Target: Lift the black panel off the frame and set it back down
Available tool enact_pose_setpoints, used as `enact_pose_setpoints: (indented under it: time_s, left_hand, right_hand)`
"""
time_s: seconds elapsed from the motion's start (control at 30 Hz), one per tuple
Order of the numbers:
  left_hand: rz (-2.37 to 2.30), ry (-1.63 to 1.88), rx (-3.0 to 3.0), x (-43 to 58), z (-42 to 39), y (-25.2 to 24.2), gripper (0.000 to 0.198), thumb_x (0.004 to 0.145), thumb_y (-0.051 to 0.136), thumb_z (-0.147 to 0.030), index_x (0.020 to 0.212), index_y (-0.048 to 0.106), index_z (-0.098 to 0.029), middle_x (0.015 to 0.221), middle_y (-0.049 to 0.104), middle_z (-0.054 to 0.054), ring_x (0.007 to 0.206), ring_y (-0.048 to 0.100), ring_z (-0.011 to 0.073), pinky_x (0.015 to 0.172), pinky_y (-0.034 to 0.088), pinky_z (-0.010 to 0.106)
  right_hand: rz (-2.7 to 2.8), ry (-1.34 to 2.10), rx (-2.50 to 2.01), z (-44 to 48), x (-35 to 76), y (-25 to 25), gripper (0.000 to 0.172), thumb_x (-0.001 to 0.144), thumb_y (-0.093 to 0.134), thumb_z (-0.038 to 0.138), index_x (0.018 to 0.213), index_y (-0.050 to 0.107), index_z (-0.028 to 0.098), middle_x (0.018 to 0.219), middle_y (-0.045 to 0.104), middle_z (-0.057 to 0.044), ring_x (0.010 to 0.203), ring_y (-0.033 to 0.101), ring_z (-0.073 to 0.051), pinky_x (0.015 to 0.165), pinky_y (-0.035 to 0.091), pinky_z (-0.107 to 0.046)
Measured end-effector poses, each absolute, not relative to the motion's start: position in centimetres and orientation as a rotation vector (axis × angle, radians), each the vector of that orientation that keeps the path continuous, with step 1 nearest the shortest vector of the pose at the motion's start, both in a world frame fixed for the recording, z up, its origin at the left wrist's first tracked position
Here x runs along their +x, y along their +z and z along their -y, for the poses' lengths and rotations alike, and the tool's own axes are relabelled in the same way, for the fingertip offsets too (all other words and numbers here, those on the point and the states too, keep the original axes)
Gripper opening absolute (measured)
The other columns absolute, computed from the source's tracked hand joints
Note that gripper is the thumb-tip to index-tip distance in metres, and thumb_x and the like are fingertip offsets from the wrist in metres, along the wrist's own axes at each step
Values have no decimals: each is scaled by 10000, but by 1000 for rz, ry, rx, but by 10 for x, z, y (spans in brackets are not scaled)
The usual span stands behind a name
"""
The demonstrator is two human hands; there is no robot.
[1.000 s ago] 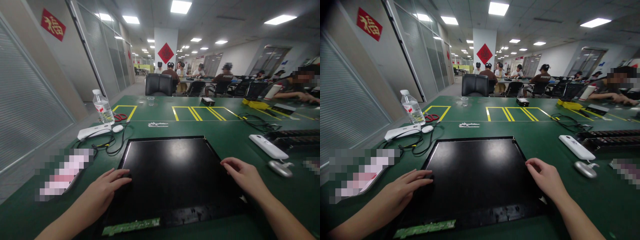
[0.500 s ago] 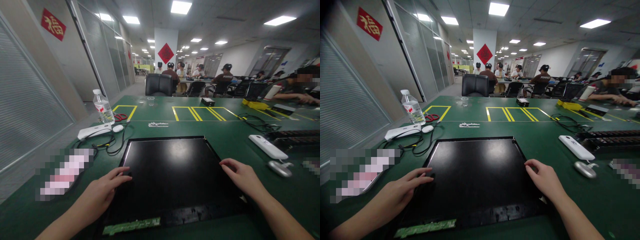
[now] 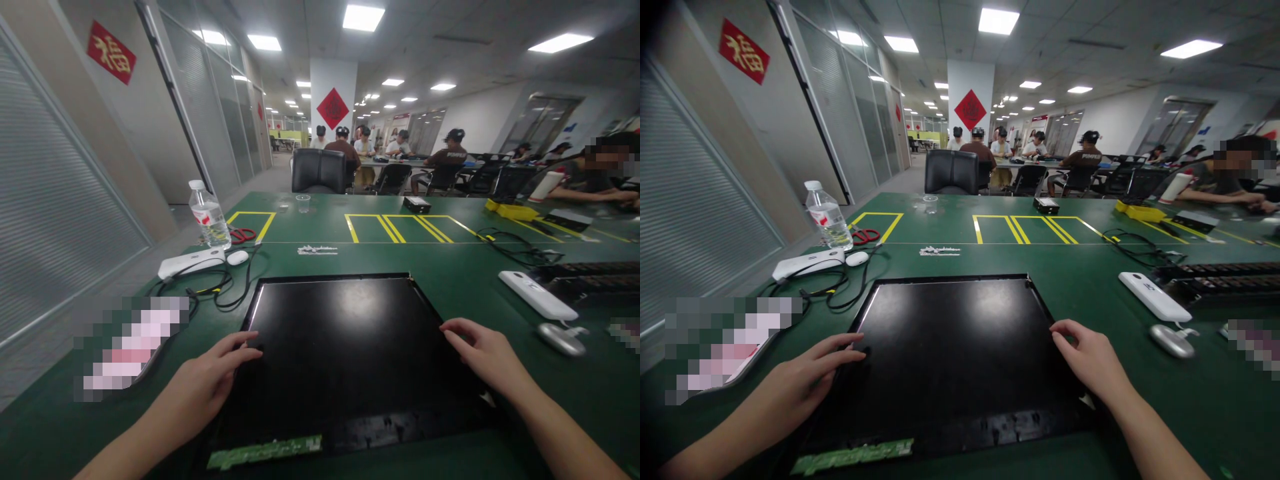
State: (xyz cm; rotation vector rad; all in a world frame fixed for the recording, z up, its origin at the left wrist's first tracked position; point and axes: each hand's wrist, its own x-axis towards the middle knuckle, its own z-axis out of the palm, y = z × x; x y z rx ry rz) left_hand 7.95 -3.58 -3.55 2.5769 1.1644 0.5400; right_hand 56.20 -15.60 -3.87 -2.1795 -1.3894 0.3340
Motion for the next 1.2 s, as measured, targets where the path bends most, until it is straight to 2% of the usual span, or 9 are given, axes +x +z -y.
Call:
enact_pose_setpoints:
  time_s: [0.1, 0.17, 0.33, 0.4, 0.57, 0.8, 0.87, 1.0, 1.2]
  left_hand:
    - [-1187, 604, 2574, 78, 29, -33, 290, 887, 493, -261, 1064, 717, -311, 1301, 670, 51, 1043, 703, 246, 872, 541, 305]
    - [-1276, 639, 2552, 78, 24, -30, 270, 885, 516, -340, 1047, 724, -280, 1260, 685, 82, 1094, 677, 279, 934, 528, 363]
    - [-1555, 556, 2533, 74, 16, -28, 484, 826, 553, -542, 1080, 726, -168, 1250, 672, 203, 1156, 623, 393, 1012, 458, 567]
    - [-1578, 460, 2537, 72, 16, -30, 513, 806, 560, -593, 1023, 743, -165, 1276, 658, 225, 1189, 602, 411, 1030, 435, 590]
    - [-1511, 390, 2508, 70, 17, -36, 492, 811, 547, -596, 1008, 726, -183, 1307, 656, 212, 1217, 598, 389, 1046, 432, 569]
    - [-1446, 519, 2412, 73, 14, -34, 289, 766, 580, -461, 841, 723, -221, 1256, 703, 193, 1154, 649, 376, 993, 492, 531]
    - [-1445, 542, 2386, 75, 14, -32, 256, 763, 578, -433, 821, 722, -229, 1255, 711, 179, 1116, 675, 363, 939, 536, 497]
    - [-1459, 592, 2321, 78, 17, -29, 237, 783, 566, -409, 794, 735, -243, 1299, 697, 146, 1029, 722, 345, 736, 612, 406]
    - [-1440, 734, 1996, 80, 21, -20, 211, 744, 674, -423, 801, 794, -259, 1333, 682, 99, 1068, 704, 363, 864, 581, 429]
  right_hand:
    - [1369, 317, -2173, 157, 566, -39, 331, 830, 513, 502, 918, 731, 268, 753, 729, 4, 577, 634, -182, 596, 476, -331]
    - [1344, 286, -2179, 157, 568, -39, 338, 824, 515, 506, 919, 732, 265, 772, 732, -3, 585, 626, -183, 596, 470, -331]
    - [1322, 195, -2153, 155, 573, -37, 332, 750, 550, 483, 887, 731, 241, 845, 726, -29, 599, 604, -181, 602, 471, -335]
    - [1329, 189, -2157, 154, 575, -37, 339, 732, 551, 478, 887, 727, 233, 845, 717, -37, 613, 606, -186, 609, 474, -339]
    - [1370, 266, -2175, 153, 577, -41, 336, 740, 546, 456, 927, 716, 235, 850, 719, -31, 624, 611, -183, 624, 473, -335]
    - [1412, 290, -2192, 155, 576, -43, 340, 768, 543, 454, 974, 711, 242, 670, 683, -3, 612, 620, -196, 618, 458, -328]
    - [1433, 293, -2186, 156, 576, -43, 323, 772, 544, 435, 977, 709, 248, 678, 690, -2, 613, 625, -196, 622, 458, -327]
    - [1482, 280, -2153, 155, 578, -45, 290, 765, 538, 379, 962, 711, 256, 687, 693, 0, 636, 636, -201, 641, 464, -330]
    - [1478, 237, -2129, 155, 581, -49, 279, 749, 523, 348, 923, 726, 267, 715, 707, -5, 654, 648, -206, 648, 475, -335]
